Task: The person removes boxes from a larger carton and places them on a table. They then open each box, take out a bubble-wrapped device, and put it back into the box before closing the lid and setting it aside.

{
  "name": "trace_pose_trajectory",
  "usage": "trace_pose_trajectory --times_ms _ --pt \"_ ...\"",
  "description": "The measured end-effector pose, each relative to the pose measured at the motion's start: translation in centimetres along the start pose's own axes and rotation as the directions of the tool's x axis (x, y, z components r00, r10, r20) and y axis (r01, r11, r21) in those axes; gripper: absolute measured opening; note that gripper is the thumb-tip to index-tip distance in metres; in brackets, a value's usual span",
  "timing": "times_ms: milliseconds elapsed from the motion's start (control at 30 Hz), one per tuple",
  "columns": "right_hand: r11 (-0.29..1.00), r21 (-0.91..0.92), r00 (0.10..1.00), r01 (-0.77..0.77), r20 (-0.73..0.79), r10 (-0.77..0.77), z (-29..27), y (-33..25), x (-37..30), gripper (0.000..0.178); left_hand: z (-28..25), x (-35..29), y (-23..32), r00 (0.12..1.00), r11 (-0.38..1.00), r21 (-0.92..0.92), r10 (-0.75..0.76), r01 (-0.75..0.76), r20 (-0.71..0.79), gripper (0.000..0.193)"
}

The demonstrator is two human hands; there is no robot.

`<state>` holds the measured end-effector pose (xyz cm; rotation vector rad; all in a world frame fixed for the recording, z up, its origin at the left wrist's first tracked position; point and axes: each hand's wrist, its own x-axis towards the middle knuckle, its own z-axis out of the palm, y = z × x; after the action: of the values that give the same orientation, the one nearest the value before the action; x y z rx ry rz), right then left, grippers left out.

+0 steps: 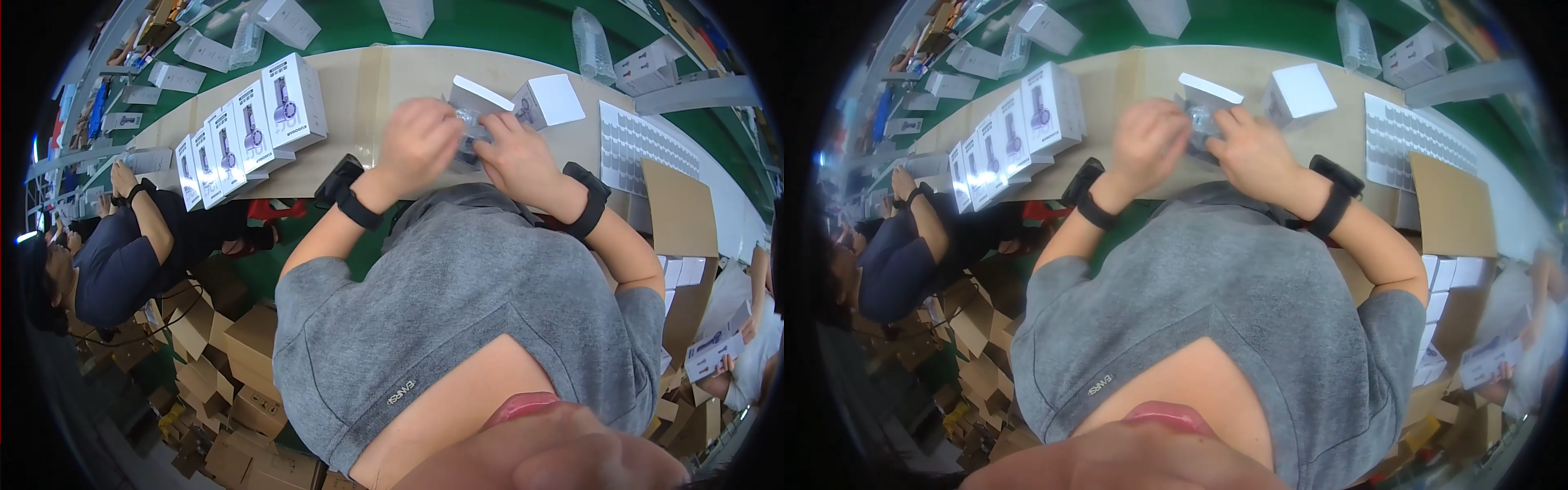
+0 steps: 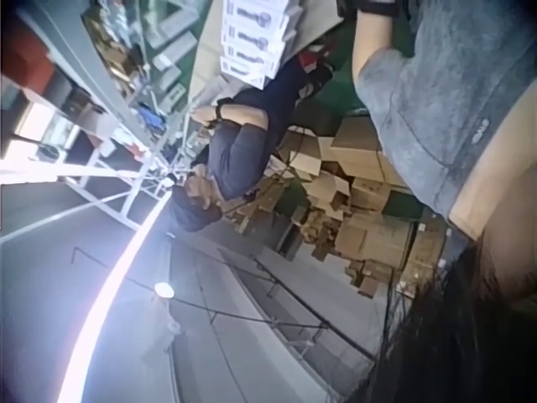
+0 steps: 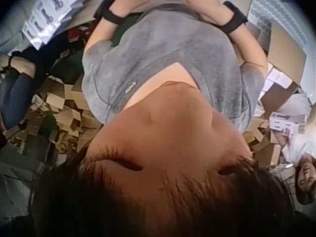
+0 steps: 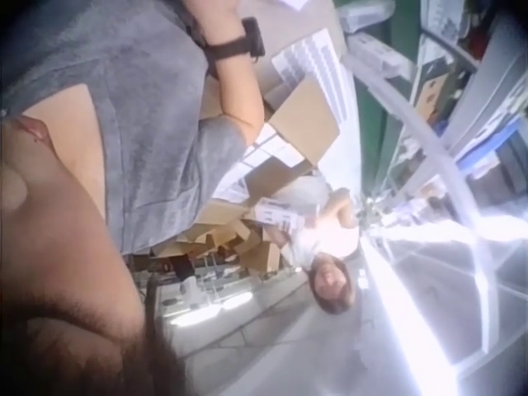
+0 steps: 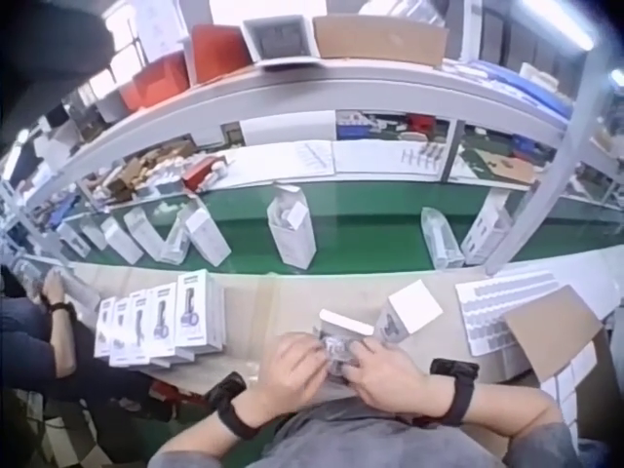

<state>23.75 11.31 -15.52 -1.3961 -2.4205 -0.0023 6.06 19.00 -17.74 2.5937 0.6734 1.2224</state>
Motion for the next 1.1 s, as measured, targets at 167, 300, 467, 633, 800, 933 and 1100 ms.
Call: trace_pose_trajectory --times_ms 167,300,467,633,800,933,1100 --pt "0.99 0.114 0.997 0.077 0.014 -0.079 -0.3 0.8 -0.5 0.01 1.2 -0.4 0.7 0.977 0.985 -0.171 0.046 -0.01 0.209 0.016" --pt "0.982 0.191 1.0 0.0 0.014 -0.002 -1.4 1.9 -1.5 0.01 0.5 -0.5 0.3 0.935 0.999 -0.021 0.049 -0.045 0.351 0.012" --pt "0.994 0.11 1.0 0.024 -0.021 -0.022 -1.6 1.5 -1.5 0.013 -0.4 0.2 -0.1 0.896 0.953 -0.11 0.304 -0.284 0.322 0.012" --pt "0.988 0.134 0.996 0.071 0.049 -0.078 -1.4 0.4 -1.0 0.019 -0.8 0.3 -0.8 0.821 0.917 -0.166 0.399 -0.363 0.409 0.013" --pt "0.988 0.147 0.98 0.053 0.181 -0.079 -1.9 0.7 -1.7 0.025 -1.6 1.1 -0.6 0.818 0.953 0.156 0.129 -0.258 0.561 0.015" --pt "0.988 0.147 0.983 0.042 0.169 -0.067 -1.6 0.4 -2.4 0.028 -1.0 1.9 0.2 0.8 0.935 0.238 0.074 -0.264 0.595 0.02" --pt "0.983 0.175 0.988 0.05 0.135 -0.074 -1.0 0.2 -2.9 0.029 -0.8 2.8 0.7 0.795 0.933 0.201 0.126 -0.298 0.594 0.037"
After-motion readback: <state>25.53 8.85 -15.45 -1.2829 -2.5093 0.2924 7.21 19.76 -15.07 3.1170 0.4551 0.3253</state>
